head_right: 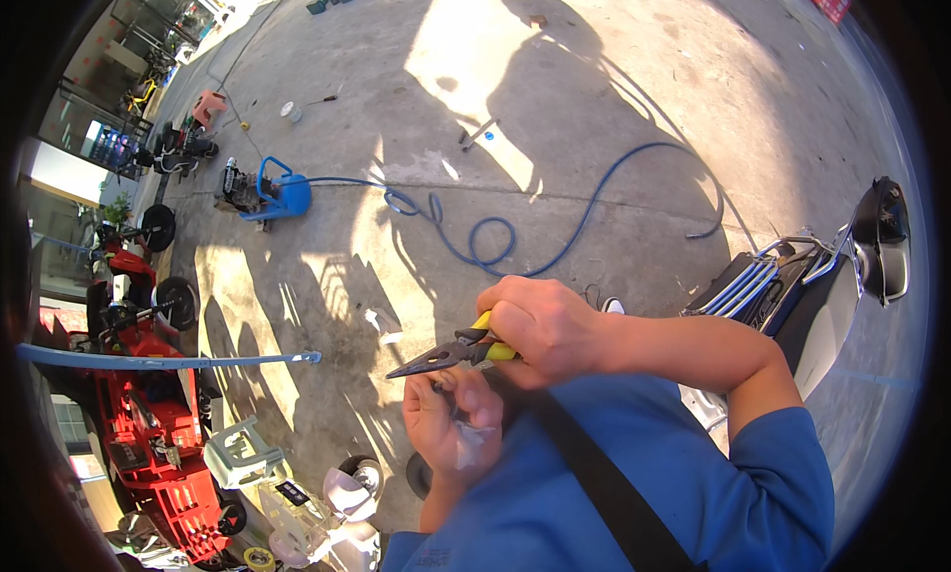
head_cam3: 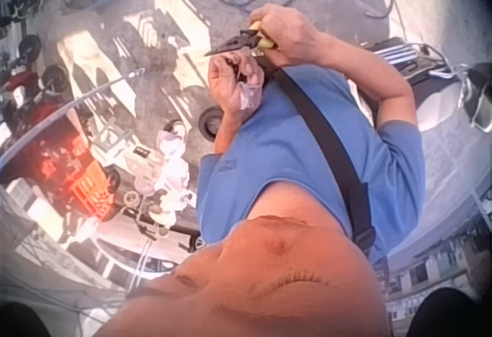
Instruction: The person uses pliers to strip and twist wires, then uses a screwdriver to tighten screws on the rear seat area of a scooter. The person walks around the workshop area, picks up a cardboard box, and places tools into a cabinet.
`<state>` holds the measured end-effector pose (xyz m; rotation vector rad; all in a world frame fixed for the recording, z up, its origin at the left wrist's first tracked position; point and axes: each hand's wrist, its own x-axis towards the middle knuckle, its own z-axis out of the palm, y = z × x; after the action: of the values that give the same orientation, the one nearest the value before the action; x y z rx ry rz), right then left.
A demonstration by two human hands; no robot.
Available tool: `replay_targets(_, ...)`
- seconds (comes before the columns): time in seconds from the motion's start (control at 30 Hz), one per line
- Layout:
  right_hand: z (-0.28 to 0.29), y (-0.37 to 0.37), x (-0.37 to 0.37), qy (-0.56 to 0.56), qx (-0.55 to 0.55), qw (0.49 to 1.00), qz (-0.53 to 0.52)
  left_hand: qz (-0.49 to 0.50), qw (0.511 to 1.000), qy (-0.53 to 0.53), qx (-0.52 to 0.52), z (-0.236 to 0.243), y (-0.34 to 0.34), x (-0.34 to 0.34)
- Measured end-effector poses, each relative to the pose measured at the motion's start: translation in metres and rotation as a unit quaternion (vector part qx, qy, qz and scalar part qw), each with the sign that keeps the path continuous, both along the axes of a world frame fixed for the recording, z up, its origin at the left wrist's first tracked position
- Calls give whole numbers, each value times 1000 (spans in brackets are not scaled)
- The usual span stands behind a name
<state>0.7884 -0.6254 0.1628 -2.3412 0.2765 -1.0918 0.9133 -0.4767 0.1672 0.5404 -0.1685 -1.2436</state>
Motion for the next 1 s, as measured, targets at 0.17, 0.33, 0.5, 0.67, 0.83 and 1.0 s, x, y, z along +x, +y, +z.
replay_targets(0.17,13,9,-10,45,-41,998,-11,12,999,-47,-14,-2,2,2)
replay_targets(0.33,25,13,-11,55,-99,993,-13,22,996,-62,-53,-6,4,1)
replay_targets(0.5,36,17,-14,61,-99,993,-17,11,988,-108,-110,-13,3,3)
replay_targets(0.67,42,20,-15,72,-103,992,-13,36,972,-194,-130,-15,-1,3)
replay_targets(0.83,46,21,-16,81,-97,992,-10,80,948,-284,-122,-13,-3,4)
replay_targets(1.0,50,24,-19,84,-97,992,-19,102,938,-301,-139,-14,-4,4)
